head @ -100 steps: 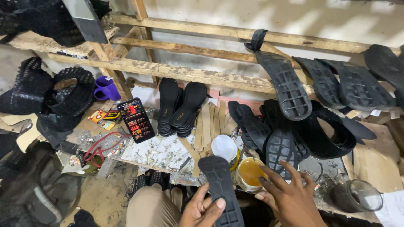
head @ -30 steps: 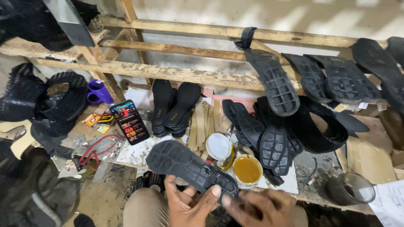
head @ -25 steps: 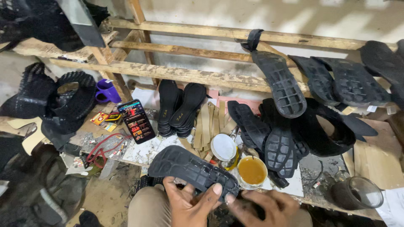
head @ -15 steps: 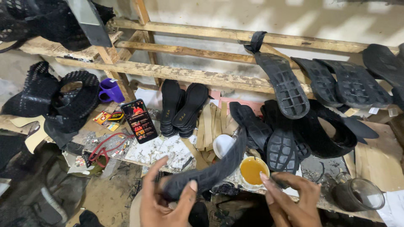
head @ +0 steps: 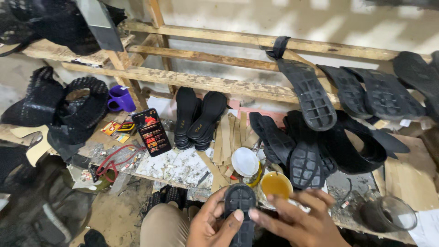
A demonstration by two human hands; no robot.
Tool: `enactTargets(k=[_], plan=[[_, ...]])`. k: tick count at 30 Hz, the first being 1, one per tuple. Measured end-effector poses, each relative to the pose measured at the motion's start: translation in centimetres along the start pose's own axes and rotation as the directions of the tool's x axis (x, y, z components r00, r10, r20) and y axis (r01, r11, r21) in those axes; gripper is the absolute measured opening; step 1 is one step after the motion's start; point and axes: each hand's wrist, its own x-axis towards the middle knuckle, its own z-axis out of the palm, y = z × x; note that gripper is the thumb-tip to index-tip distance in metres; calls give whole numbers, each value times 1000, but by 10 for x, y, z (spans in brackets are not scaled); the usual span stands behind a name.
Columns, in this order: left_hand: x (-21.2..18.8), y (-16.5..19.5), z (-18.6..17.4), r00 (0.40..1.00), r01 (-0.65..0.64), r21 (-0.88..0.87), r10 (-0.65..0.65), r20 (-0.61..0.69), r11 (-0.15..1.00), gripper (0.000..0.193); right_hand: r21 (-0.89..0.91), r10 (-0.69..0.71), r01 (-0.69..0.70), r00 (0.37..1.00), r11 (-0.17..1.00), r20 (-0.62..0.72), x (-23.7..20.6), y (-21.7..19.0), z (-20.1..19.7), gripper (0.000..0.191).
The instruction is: The person holds a rubber shoe sole in one hand and spreads adhesive over its bottom surface using their fingers, dipping into a cup of glue. They coat the sole, set it on the workbench with other finished soles, and pick up the next sole to repeat the gluing.
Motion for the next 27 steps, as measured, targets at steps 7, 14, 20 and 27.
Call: enactTargets(k=[7, 14, 20, 27], plan=[[14, 10, 7, 980, 71, -159, -99, -171, 985, 60, 124, 33, -34, 999, 992, 12, -23, 8, 13, 50], [27, -1, 8, 947, -7, -426, -131, -294, 905, 55, 401, 445, -686, 711, 607, 544, -76, -21, 67, 84], [15, -59, -22, 993, 86, -166, -98, -64, 982, 77, 189, 449, -602, 737, 776, 506, -65, 16, 62, 72], [2, -136, -69, 991, 130, -83, -129, 22, 988, 86, -163, 334, -300, 905, 940, 262, -46, 37, 52, 34]])
